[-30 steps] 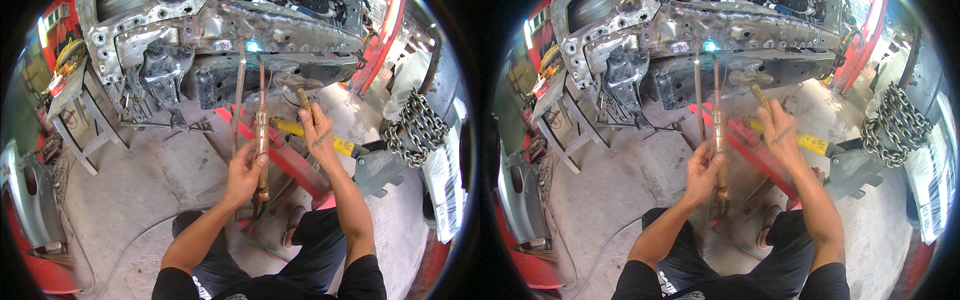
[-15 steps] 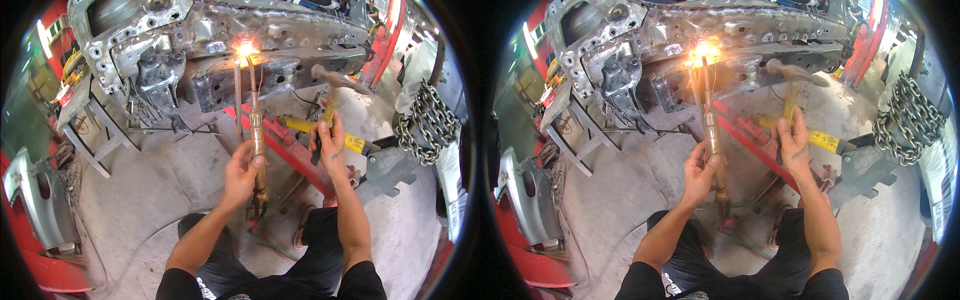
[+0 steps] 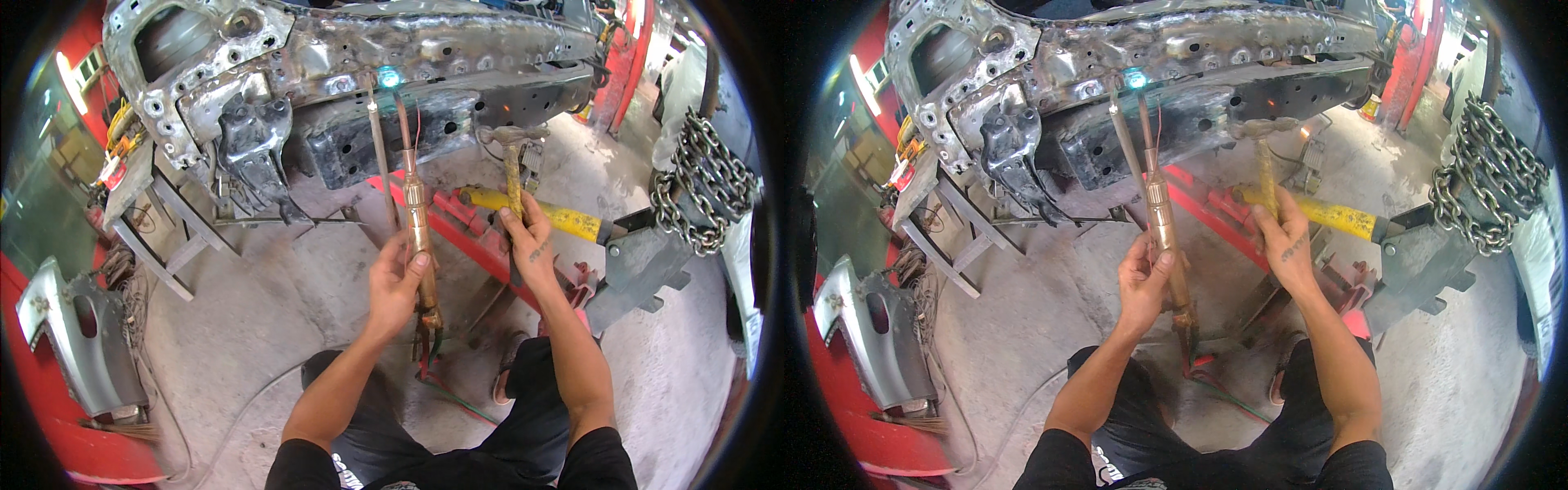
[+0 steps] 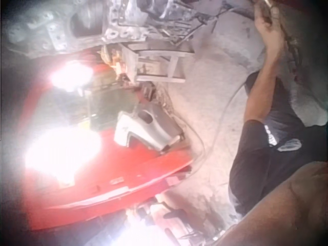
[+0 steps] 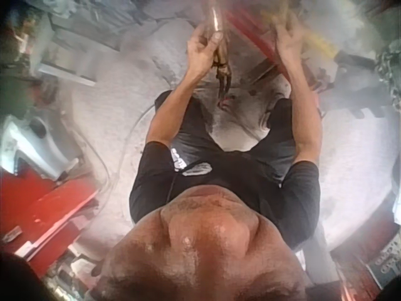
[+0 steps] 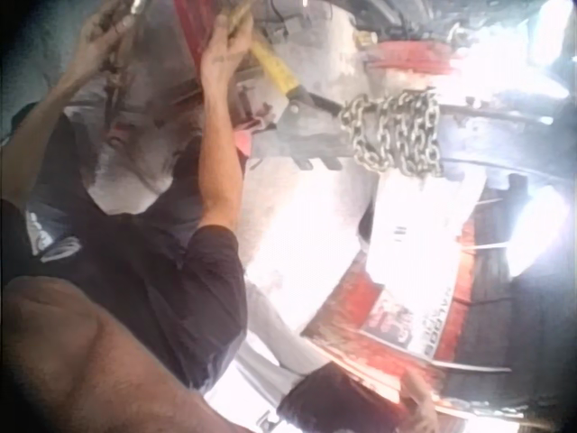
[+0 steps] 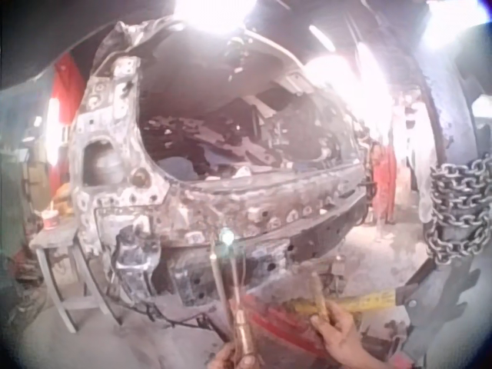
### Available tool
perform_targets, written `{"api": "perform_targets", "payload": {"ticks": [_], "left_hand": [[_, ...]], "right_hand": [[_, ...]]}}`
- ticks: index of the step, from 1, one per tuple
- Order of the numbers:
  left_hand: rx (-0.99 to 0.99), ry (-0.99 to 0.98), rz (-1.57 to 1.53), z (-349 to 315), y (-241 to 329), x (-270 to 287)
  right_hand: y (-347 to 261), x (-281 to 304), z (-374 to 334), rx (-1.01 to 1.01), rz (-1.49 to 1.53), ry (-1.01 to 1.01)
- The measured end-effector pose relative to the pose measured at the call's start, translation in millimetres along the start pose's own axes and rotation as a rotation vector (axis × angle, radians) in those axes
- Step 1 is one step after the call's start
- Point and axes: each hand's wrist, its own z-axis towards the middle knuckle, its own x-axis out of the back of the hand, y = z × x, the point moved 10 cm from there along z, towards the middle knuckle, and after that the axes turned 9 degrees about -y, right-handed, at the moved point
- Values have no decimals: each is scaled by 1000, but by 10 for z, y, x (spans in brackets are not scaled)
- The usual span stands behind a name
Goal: The person welds a metal car frame using a welding torch and filler rod, then uses a hammer to tap the weld area. The person is sitting on the floor in a workshop environment.
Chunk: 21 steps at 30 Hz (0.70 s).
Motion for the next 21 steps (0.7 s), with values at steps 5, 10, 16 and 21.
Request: {"api": "perform_targets", "payload": {"ticks": [5, 10, 16, 21], "left_hand": [[-9, -5, -14, 13, 0, -14], [-1, 20, -4, 28, 60, -13], [-17, 6, 32, 64, 66, -22], [-26, 5, 2, 50, 26, -19]], "right_hand": [[-42, -27, -11, 19, -29, -15], [20, -36, -17, 31, -51, -38], [47, -55, -28, 25, -58, -30], [21, -59, -35, 37, -101, -34]]}}
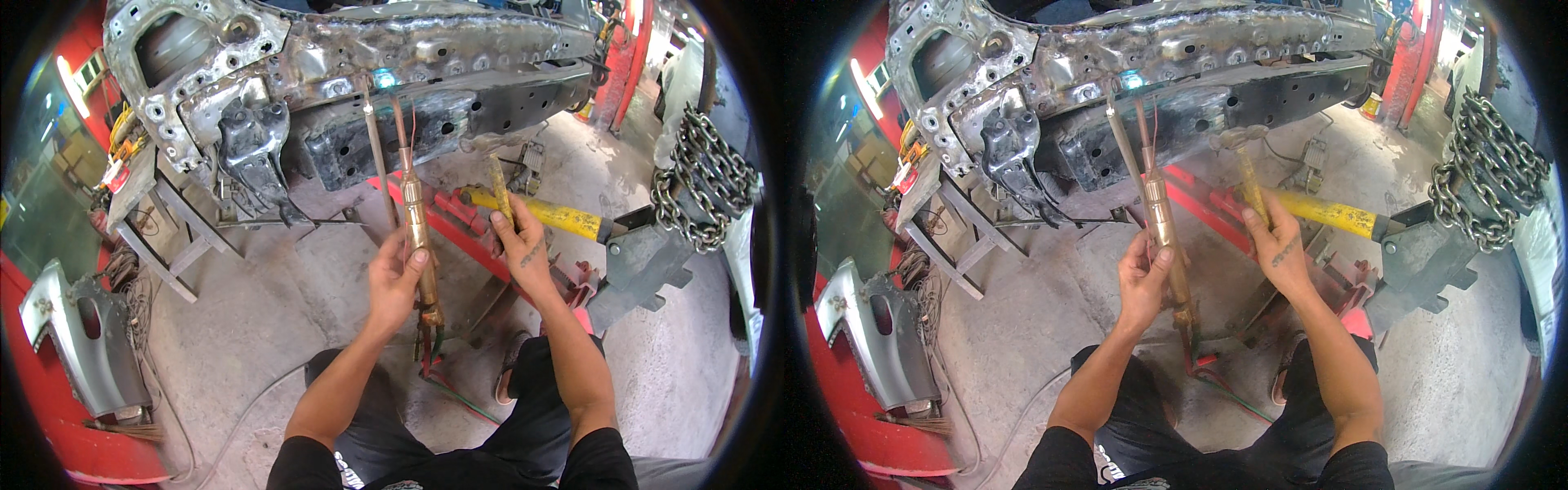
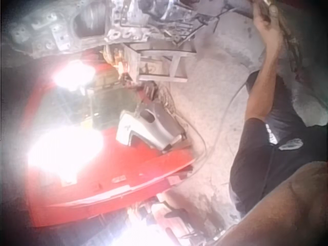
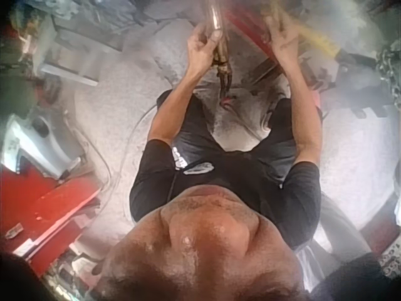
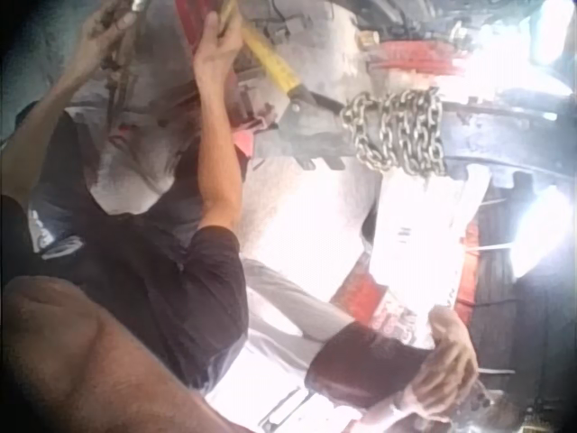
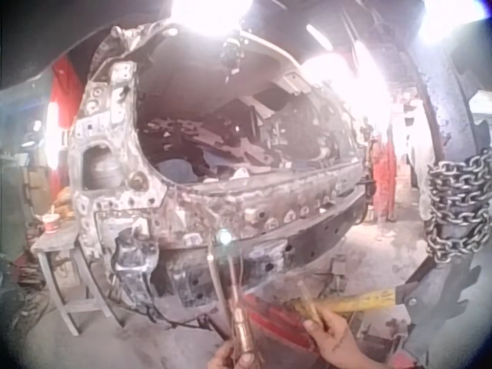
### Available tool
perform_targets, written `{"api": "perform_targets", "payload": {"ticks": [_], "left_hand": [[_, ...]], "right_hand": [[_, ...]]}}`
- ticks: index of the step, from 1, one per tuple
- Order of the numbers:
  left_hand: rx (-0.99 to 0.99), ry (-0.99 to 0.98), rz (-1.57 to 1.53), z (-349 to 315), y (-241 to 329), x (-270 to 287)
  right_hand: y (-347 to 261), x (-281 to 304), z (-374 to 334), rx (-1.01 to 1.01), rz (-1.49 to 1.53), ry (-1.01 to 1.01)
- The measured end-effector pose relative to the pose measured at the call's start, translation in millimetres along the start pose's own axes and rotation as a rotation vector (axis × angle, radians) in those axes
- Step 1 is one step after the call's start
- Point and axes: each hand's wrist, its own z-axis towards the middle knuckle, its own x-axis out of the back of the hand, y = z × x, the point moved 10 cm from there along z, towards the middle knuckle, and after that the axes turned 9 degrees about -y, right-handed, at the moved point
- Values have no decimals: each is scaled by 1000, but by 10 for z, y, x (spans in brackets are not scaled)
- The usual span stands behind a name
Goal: The person welds a metal car frame using a welding torch and filler rod, then uses a hammer to tap the weld area. The person is sitting on the floor in a workshop environment.
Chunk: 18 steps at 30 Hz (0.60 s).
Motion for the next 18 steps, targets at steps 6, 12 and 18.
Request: {"api": "perform_targets", "payload": {"ticks": [6, 12, 18], "left_hand": [[12, 6, 27, -23, 40, -3], [-1, -9, 14, -19, 36, -8], [12, 2, -17, -30, -9, -9]], "right_hand": [[-14, -21, 2, -15, -7, -19], [-2, -26, 6, -12, -12, -3], [-9, -44, -8, -33, -31, -9]]}}
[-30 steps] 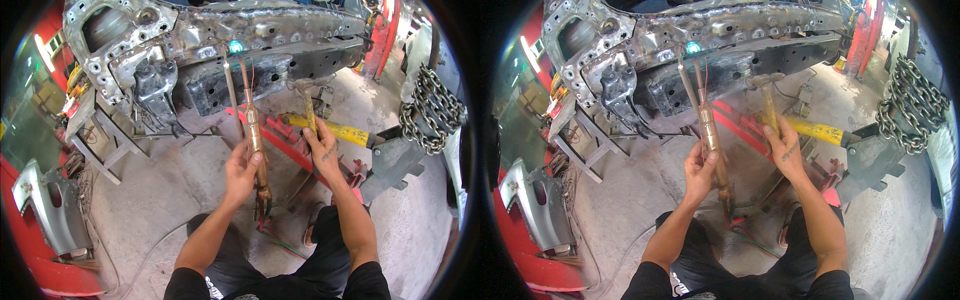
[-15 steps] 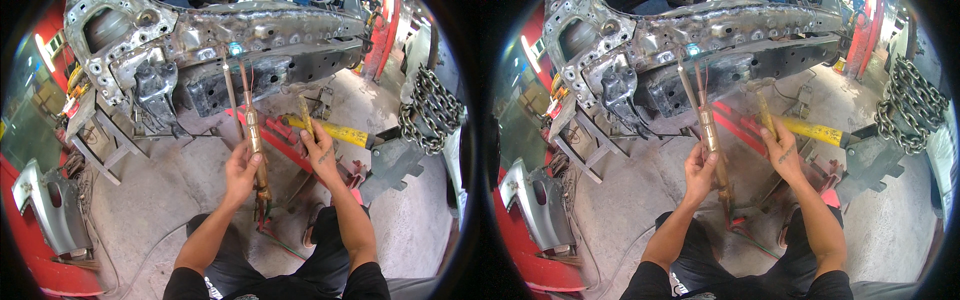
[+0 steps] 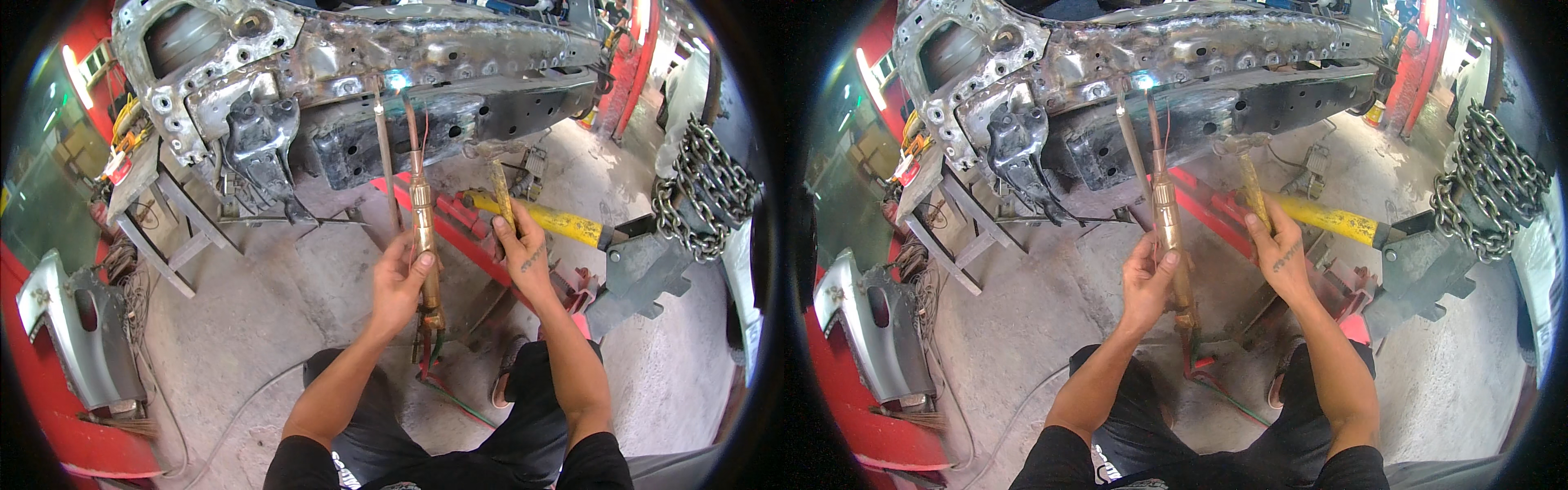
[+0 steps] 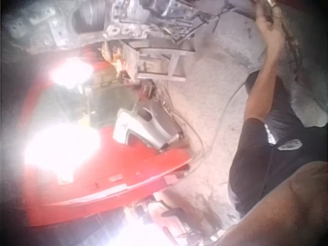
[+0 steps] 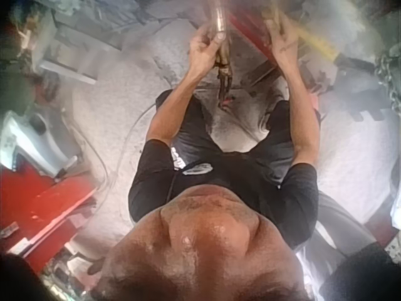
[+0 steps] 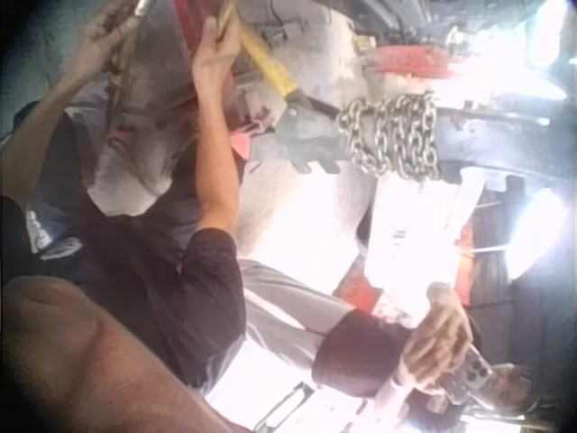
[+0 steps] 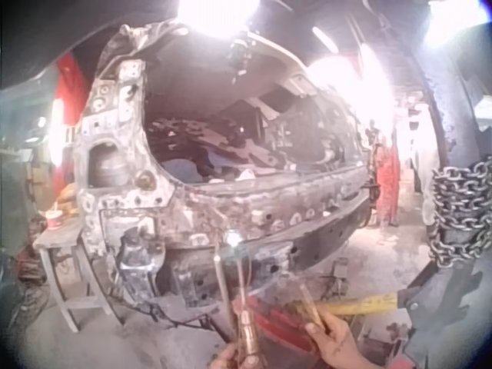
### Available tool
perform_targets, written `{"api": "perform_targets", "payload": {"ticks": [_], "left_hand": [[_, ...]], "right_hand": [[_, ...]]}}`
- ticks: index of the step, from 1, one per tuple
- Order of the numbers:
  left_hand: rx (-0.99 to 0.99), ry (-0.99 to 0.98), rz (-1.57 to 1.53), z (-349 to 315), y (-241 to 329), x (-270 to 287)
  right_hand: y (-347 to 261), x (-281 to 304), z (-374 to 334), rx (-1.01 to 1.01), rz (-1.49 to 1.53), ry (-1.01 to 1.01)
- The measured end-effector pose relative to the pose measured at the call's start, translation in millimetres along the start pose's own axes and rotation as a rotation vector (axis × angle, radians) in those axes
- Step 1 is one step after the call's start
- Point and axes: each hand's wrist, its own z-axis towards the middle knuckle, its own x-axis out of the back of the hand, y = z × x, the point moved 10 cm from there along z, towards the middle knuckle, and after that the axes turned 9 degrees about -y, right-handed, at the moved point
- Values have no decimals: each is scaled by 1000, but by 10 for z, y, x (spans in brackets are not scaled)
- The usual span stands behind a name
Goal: The person welds a metal car frame using a welding torch and filler rod, then uses a hammer to tap the weld area. The person is sitting on the floor in a workshop environment.
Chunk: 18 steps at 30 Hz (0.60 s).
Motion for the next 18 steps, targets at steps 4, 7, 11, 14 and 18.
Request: {"api": "perform_targets", "payload": {"ticks": [4, 7, 11, 14, 18], "left_hand": [[0, -2, -1, 10, 7, -3], [2, 3, -2, 18, -12, 14], [0, -14, 26, 47, 36, 8], [1, 18, 1, 8, 66, -5], [3, 16, 8, 3, 92, -13]], "right_hand": [[9, 2, 0, 14, 8, 8], [13, 1, 3, 25, 15, 13], [-9, -11, -3, 10, 30, 13], [27, -4, -57, 19, 11, 25], [50, -4, -65, 37, 6, 34]]}}
